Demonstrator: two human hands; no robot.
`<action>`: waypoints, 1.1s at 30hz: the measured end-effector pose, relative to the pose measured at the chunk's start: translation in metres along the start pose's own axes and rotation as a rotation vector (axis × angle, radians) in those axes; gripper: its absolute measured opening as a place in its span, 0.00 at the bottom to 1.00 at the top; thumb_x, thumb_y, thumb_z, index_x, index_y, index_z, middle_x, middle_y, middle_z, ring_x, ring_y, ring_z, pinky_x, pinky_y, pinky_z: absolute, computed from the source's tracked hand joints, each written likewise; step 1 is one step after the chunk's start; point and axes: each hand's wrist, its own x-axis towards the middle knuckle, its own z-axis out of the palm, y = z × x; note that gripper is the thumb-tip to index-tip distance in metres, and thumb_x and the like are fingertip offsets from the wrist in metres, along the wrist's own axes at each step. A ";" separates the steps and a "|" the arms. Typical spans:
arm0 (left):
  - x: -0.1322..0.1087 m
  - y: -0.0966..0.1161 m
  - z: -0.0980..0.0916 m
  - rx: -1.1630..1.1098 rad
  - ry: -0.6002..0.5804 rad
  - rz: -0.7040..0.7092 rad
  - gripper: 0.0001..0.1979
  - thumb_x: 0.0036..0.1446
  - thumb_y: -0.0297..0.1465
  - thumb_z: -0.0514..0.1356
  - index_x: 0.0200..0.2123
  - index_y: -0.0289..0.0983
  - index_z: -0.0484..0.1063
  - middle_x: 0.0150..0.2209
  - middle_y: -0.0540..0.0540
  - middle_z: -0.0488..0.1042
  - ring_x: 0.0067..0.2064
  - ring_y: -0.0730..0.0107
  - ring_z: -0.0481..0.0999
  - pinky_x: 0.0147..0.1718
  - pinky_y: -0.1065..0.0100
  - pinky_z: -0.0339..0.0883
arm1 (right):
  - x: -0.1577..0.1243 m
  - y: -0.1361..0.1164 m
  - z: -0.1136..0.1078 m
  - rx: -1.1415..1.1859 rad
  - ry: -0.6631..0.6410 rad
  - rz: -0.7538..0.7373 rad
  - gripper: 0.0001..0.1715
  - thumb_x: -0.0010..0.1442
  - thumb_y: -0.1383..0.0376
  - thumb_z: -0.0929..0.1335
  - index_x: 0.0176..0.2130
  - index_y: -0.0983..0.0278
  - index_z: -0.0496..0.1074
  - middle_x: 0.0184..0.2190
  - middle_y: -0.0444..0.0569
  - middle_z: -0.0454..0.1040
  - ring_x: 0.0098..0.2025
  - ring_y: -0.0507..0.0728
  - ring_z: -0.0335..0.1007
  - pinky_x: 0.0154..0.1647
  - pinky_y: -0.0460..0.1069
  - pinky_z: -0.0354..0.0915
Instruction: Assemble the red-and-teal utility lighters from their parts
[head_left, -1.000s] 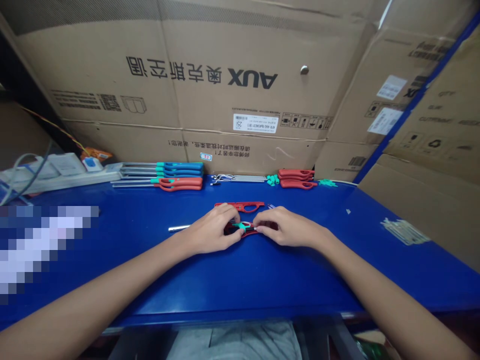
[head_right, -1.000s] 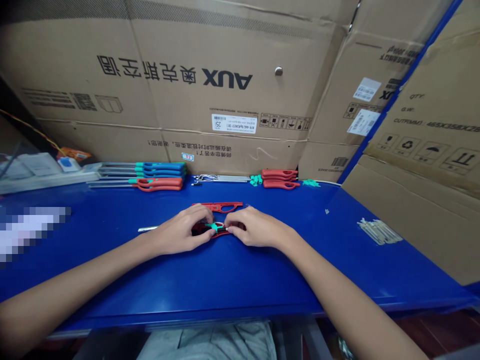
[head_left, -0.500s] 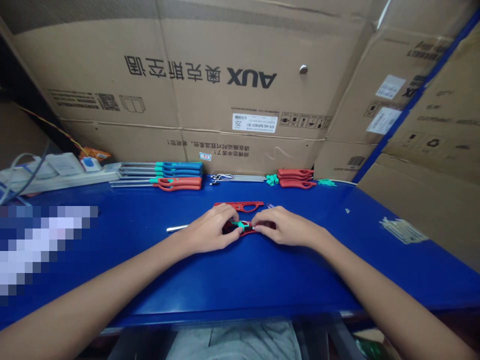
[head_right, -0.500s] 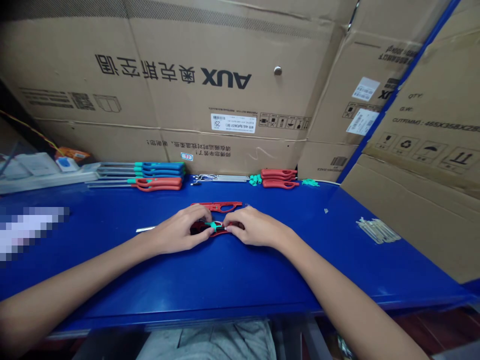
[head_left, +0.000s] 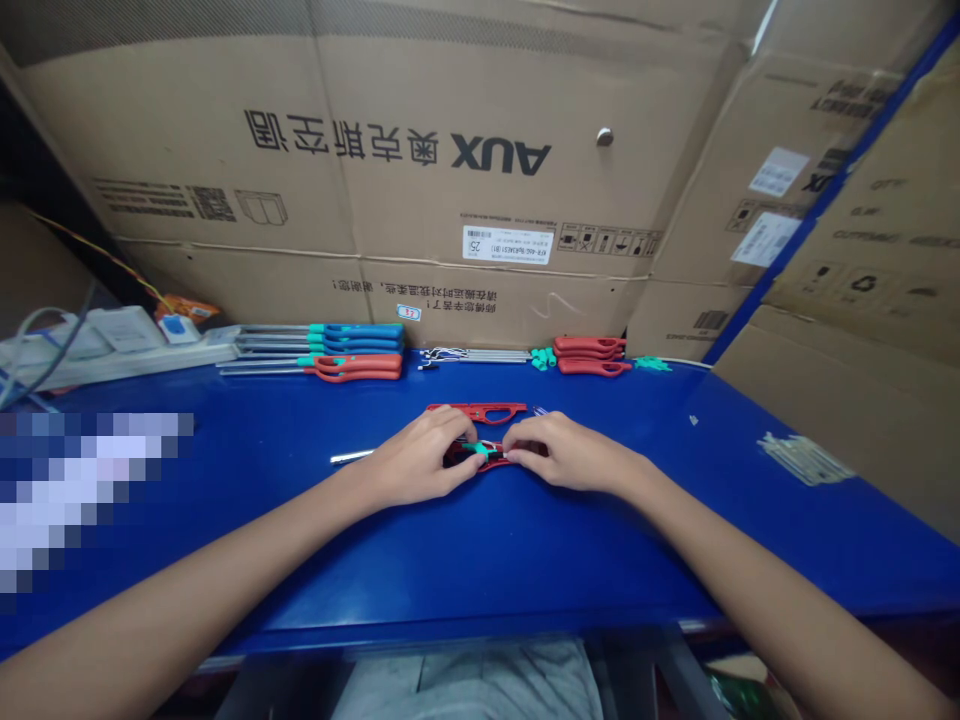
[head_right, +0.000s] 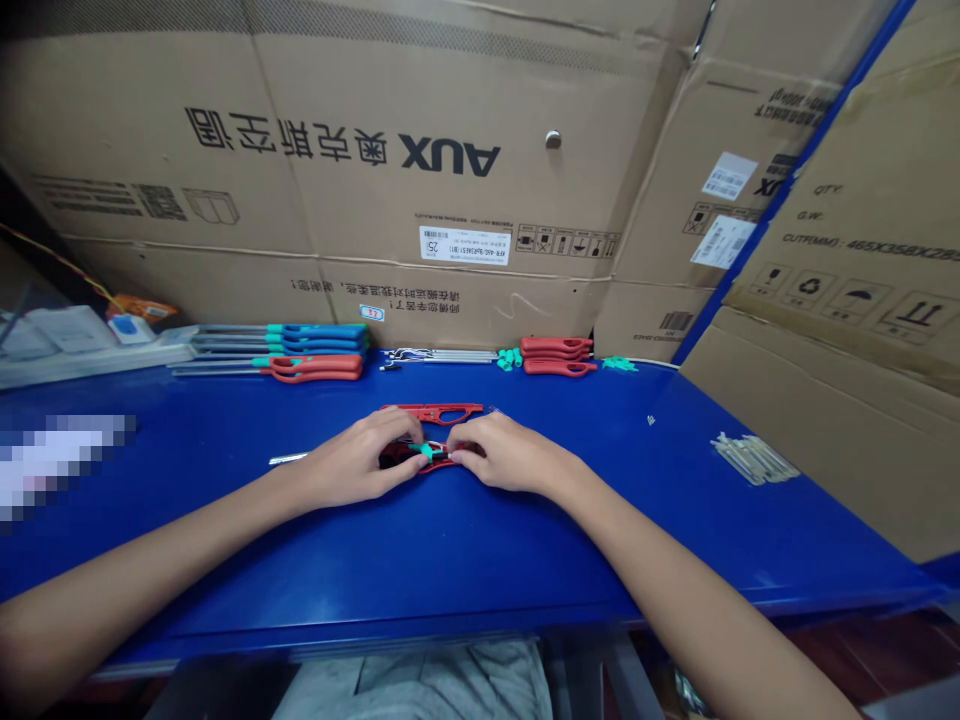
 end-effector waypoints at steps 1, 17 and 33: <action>0.000 0.000 0.000 0.001 -0.001 0.001 0.11 0.62 0.40 0.54 0.36 0.38 0.68 0.39 0.43 0.73 0.43 0.60 0.71 0.41 0.60 0.65 | 0.000 0.000 0.000 0.006 -0.001 -0.004 0.11 0.64 0.66 0.64 0.40 0.62 0.76 0.39 0.49 0.79 0.40 0.56 0.73 0.47 0.51 0.60; 0.000 0.001 -0.001 0.019 -0.035 0.008 0.11 0.64 0.39 0.53 0.38 0.38 0.69 0.41 0.42 0.74 0.46 0.58 0.70 0.47 0.58 0.64 | 0.000 0.001 0.004 0.001 0.012 -0.043 0.10 0.64 0.68 0.63 0.40 0.64 0.74 0.41 0.51 0.78 0.42 0.56 0.72 0.46 0.50 0.61; 0.000 -0.001 0.001 -0.053 -0.037 -0.005 0.10 0.64 0.37 0.52 0.39 0.37 0.67 0.40 0.43 0.72 0.43 0.60 0.70 0.44 0.60 0.65 | 0.000 0.000 0.005 0.062 0.003 0.011 0.08 0.66 0.65 0.61 0.38 0.63 0.69 0.33 0.47 0.74 0.34 0.53 0.67 0.36 0.48 0.59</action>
